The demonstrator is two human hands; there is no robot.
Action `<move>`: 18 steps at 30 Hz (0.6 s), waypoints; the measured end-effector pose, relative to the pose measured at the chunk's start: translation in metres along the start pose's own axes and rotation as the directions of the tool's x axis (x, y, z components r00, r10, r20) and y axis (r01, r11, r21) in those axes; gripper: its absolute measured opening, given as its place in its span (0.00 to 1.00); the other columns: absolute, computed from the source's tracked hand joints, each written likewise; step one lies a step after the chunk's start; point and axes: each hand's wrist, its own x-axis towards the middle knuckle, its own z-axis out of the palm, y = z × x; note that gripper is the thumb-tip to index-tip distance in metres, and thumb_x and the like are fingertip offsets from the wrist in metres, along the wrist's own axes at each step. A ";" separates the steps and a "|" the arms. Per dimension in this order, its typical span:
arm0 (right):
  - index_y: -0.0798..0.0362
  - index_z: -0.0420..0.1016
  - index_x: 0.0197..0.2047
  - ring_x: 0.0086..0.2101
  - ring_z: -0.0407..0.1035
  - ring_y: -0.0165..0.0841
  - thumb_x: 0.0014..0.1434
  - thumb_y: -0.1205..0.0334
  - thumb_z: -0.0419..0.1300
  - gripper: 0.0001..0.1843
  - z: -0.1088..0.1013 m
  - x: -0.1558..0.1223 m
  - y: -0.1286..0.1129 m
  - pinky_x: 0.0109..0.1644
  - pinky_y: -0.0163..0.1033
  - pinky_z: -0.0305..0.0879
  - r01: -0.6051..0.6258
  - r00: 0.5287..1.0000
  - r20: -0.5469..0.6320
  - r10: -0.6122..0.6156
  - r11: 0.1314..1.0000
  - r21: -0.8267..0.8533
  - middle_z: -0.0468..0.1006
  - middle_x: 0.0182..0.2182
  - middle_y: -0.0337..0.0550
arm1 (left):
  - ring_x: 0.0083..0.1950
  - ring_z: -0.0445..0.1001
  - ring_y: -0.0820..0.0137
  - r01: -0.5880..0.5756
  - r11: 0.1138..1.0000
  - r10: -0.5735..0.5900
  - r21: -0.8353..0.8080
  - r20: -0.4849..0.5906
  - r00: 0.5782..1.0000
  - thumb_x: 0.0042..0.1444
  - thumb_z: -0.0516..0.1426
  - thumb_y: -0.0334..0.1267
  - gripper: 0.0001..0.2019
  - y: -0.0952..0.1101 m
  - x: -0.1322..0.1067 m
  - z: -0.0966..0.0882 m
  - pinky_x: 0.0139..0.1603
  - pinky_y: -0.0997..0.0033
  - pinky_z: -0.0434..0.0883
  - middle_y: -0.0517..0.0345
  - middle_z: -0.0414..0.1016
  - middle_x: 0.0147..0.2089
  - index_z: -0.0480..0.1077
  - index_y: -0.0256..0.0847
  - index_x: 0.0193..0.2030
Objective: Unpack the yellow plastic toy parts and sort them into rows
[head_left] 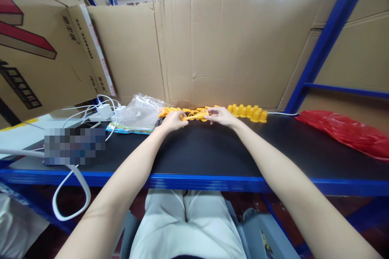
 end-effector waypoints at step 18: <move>0.58 0.77 0.35 0.22 0.67 0.28 0.45 0.45 0.66 0.23 -0.002 -0.006 -0.011 0.38 0.41 0.67 0.019 1.000 0.019 -0.015 0.980 -0.196 0.77 0.27 0.45 | 0.32 0.70 0.68 -0.001 0.998 0.002 0.065 -0.016 1.000 0.46 0.56 0.41 0.15 0.002 -0.001 -0.001 0.34 0.72 0.63 0.58 0.73 0.29 0.74 0.41 0.41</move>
